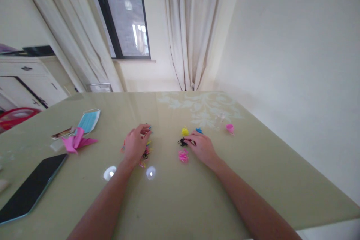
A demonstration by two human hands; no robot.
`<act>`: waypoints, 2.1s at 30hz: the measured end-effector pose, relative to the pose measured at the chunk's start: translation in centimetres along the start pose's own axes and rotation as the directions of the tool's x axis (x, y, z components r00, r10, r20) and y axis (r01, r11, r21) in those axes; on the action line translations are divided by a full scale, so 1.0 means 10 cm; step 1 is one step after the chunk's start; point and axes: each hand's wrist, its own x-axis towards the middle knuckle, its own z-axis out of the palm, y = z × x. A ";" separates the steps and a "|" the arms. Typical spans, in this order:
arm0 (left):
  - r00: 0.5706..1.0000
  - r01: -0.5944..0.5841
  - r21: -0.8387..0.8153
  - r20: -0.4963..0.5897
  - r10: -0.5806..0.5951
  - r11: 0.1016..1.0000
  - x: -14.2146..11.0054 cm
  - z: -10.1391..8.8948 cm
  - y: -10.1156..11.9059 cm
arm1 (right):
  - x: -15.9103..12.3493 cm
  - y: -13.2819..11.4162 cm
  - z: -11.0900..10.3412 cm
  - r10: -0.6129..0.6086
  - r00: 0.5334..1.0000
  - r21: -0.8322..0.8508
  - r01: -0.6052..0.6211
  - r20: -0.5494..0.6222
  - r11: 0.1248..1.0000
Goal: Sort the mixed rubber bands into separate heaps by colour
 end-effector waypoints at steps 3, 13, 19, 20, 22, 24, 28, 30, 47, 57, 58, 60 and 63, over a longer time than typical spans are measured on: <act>0.999 0.044 -0.286 0.016 -0.041 0.957 0.00 -0.02 0.08 | -0.01 0.01 -0.03 -0.013 0.999 0.061 0.015 -0.036 0.998; 0.975 0.146 -0.783 0.219 0.049 0.605 -0.40 -0.13 0.65 | -0.19 -0.39 -0.22 -0.168 0.940 0.405 0.283 -0.297 0.869; 0.923 0.212 -0.799 0.354 0.154 0.562 -0.52 -0.08 0.78 | -0.29 -0.57 -0.26 -0.239 0.879 0.375 0.404 -0.413 0.835; 0.917 0.216 -0.796 0.364 0.164 0.566 -0.53 -0.08 0.79 | -0.29 -0.58 -0.26 -0.242 0.875 0.372 0.408 -0.419 0.834; 0.912 0.209 -0.789 0.371 0.177 0.577 -0.53 -0.09 0.80 | -0.30 -0.59 -0.27 -0.244 0.876 0.375 0.409 -0.416 0.832; 0.911 0.196 -0.781 0.369 0.186 0.593 -0.54 -0.10 0.80 | -0.30 -0.60 -0.29 -0.226 0.882 0.390 0.395 -0.413 0.832; 0.911 0.143 -0.739 0.358 0.204 0.659 -0.51 -0.10 0.74 | -0.30 -0.61 -0.37 -0.090 0.928 0.519 0.280 -0.361 0.807; 0.926 0.057 -0.653 0.318 0.205 0.756 -0.46 -0.09 0.68 | -0.30 -0.60 -0.43 -0.021 0.948 0.607 0.221 -0.319 0.764; 0.963 -0.172 0.544 0.267 0.025 0.821 -0.19 -0.09 0.15 | -0.19 -0.24 -0.61 0.147 0.927 0.790 0.203 -0.346 0.578; 0.964 -0.183 0.485 0.260 0.059 0.855 -0.13 -0.05 0.12 | 0.05 0.45 -0.43 0.138 0.969 0.060 -0.129 -0.203 0.990; 0.963 -0.188 0.482 0.260 0.065 0.856 -0.14 -0.05 0.11 | 0.06 0.48 -0.38 0.142 0.973 0.031 -0.138 -0.183 0.990; 0.964 -0.198 0.470 0.253 0.084 0.860 -0.14 -0.05 0.11 | 0.07 0.52 -0.29 0.143 0.976 0.011 -0.143 -0.166 0.990; 0.968 -0.206 0.444 0.223 0.114 0.872 -0.14 -0.05 0.11 | 0.08 0.54 -0.23 0.149 0.976 -0.019 -0.153 -0.159 0.988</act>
